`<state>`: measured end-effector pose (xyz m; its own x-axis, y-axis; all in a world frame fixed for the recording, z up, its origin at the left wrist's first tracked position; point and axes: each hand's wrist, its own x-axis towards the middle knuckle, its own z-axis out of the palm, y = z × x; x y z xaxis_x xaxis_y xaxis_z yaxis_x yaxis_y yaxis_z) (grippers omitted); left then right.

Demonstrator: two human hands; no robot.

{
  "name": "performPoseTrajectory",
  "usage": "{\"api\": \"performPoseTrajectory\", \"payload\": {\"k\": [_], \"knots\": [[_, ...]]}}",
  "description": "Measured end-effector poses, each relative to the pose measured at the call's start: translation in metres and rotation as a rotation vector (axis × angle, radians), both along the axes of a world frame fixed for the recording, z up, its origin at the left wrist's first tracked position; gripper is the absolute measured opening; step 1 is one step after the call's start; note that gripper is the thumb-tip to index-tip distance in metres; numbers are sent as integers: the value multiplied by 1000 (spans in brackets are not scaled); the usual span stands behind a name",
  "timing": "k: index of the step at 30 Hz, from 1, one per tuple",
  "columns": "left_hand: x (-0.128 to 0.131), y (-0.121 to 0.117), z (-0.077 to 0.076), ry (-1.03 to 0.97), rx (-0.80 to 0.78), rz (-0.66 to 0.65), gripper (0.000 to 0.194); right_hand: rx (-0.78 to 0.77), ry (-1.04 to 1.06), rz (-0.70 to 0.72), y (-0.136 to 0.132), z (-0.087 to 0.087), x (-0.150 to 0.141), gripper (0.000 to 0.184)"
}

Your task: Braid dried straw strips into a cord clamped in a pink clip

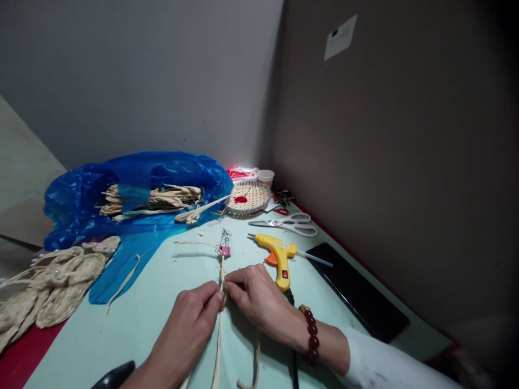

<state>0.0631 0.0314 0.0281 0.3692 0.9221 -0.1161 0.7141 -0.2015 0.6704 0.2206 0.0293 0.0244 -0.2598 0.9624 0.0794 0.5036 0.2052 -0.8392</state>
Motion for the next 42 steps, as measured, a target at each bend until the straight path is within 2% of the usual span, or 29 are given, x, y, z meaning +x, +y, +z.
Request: {"api": "performPoseTrajectory", "payload": {"k": [4,9,12,15,18,20,21,24,26,28,32,35,38,42], "knots": [[6,-11,-7,135,60,-64,32,-72,140,42,4,-6,4,31],[8,-18,-12,315,161,-165,33,-143,186,77,5,-5,4,29],[8,-22,-10,394,188,-218,36,-176,200,70,6,-6,3,29],[7,-21,-2,332,192,-241,35,-186,205,56,7,-8,3,29],[0,-8,4,137,220,-78,39,-181,210,52,6,-6,4,26],[-6,5,4,-55,130,83,37,-178,220,49,6,-4,4,25],[-7,11,2,-164,-19,114,32,-175,229,47,5,-4,4,25],[-8,21,-5,-481,-536,41,29,-163,250,54,5,-4,4,25],[-5,21,-8,-619,-667,32,28,-164,253,75,5,-4,5,25],[-2,19,-8,-683,-689,56,29,-157,238,101,5,-4,7,25],[-2,18,-9,-698,-690,66,30,-65,81,124,1,2,8,27],[-6,19,-14,-654,-614,86,27,50,-209,45,-5,8,5,27],[-10,21,-19,-515,-509,70,27,120,-458,-12,-9,13,1,22],[-10,23,-19,-436,-422,41,30,171,-547,-34,-9,14,1,20]]}}
